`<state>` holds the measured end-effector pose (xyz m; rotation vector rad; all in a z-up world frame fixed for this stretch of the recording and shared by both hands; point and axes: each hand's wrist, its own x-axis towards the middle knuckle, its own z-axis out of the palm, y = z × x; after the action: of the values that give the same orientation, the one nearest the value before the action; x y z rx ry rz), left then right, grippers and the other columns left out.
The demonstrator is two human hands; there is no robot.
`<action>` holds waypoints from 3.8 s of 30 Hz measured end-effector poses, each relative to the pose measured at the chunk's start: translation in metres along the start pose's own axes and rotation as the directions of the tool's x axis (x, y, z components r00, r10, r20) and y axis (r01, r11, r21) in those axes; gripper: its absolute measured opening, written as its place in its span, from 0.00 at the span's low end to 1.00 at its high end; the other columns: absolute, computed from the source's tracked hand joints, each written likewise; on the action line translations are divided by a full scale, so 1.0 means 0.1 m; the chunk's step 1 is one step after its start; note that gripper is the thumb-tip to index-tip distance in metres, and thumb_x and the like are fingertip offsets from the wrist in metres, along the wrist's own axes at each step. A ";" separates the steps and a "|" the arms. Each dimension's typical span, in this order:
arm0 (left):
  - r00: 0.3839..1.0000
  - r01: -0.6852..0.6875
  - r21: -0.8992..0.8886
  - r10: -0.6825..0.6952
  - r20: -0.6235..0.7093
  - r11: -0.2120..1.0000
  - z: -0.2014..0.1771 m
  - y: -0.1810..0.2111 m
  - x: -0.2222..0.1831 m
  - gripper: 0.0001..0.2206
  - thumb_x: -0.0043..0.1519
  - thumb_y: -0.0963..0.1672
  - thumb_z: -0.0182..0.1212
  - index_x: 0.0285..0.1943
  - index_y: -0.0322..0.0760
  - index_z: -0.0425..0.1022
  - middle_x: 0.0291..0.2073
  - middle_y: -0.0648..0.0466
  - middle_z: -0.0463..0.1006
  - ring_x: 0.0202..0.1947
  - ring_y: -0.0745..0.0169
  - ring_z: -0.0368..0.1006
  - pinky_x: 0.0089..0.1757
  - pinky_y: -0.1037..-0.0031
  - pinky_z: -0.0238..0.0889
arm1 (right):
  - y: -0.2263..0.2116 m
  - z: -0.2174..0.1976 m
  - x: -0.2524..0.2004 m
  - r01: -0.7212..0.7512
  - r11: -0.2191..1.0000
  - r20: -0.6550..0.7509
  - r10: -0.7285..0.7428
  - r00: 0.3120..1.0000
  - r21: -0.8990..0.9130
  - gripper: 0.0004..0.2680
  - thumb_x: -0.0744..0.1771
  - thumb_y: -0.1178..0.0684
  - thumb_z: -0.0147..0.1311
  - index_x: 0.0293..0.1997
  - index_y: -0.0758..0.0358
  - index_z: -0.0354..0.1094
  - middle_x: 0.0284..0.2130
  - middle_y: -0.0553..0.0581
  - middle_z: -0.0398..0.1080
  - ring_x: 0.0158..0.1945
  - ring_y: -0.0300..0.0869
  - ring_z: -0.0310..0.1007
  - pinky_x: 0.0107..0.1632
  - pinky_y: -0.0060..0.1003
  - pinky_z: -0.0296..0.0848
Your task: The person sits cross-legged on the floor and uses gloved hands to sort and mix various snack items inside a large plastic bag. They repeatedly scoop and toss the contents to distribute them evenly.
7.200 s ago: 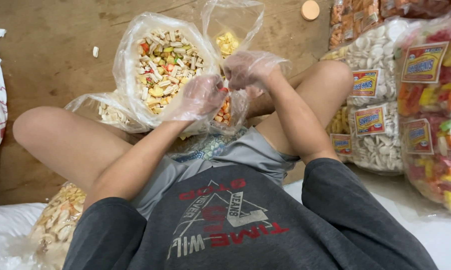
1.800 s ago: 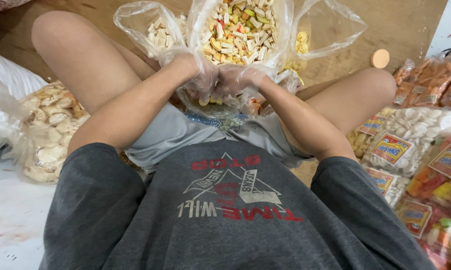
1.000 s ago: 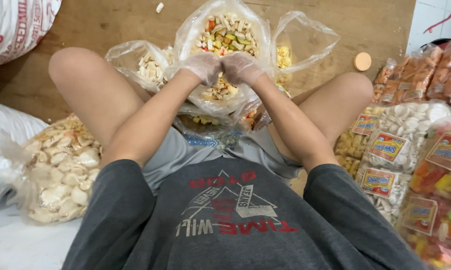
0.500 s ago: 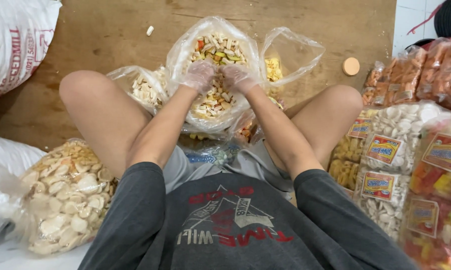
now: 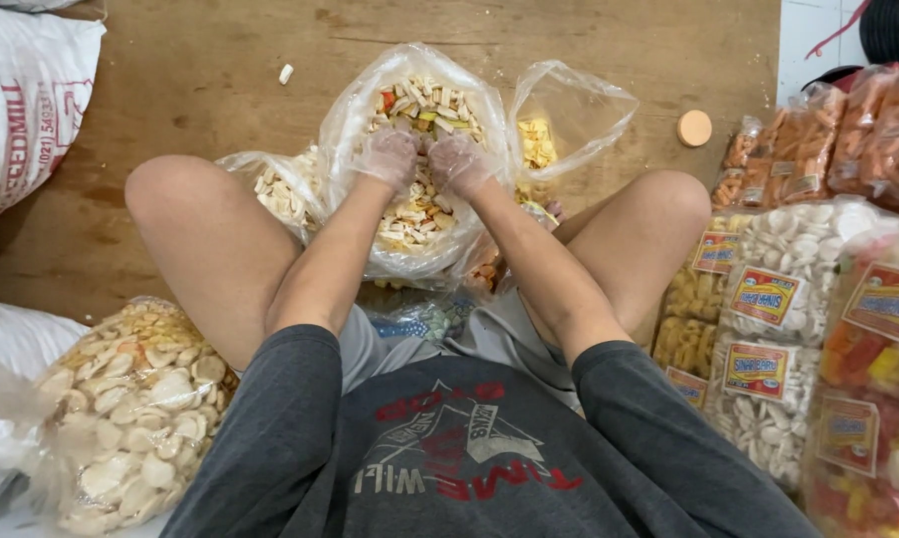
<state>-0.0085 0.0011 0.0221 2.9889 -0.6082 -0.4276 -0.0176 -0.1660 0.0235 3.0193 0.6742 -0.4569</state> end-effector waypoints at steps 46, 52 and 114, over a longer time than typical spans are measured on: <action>0.996 0.087 -0.196 -0.081 0.039 0.977 1.11 -0.34 0.74 0.10 0.55 0.44 0.58 0.37 0.42 0.85 0.37 0.49 0.85 0.48 0.49 0.80 0.50 0.58 0.73 | 0.29 0.88 0.53 -0.202 0.874 -0.049 0.202 0.978 -0.442 0.10 0.65 0.52 0.44 0.34 0.42 0.77 0.29 0.41 0.78 0.39 0.40 0.78 0.37 0.47 0.64; 0.994 0.106 -0.227 -0.095 0.058 0.968 0.63 -0.19 0.33 0.10 0.55 0.44 0.57 0.37 0.42 0.85 0.39 0.48 0.85 0.50 0.48 0.80 0.51 0.58 0.72 | 0.37 0.88 0.52 -0.101 0.909 -0.087 0.072 0.994 -0.404 0.08 0.62 0.52 0.47 0.28 0.47 0.76 0.23 0.47 0.75 0.31 0.44 0.76 0.28 0.46 0.63; 0.993 0.067 -0.365 -0.025 0.120 0.929 -1.50 -0.21 -1.05 0.28 0.64 0.63 0.58 0.29 0.40 0.69 0.26 0.54 0.70 0.27 0.60 0.67 0.37 0.69 0.68 | -0.55 -1.38 -0.56 0.270 0.785 -0.181 -0.203 0.962 0.557 0.07 0.70 0.47 0.57 0.41 0.58 0.73 0.21 0.49 0.71 0.20 0.34 0.62 0.24 0.26 0.63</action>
<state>-0.0509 0.0627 0.1911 2.6365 -0.4096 -0.6397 -0.0506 -0.1288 0.1746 3.5652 1.1190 -0.5999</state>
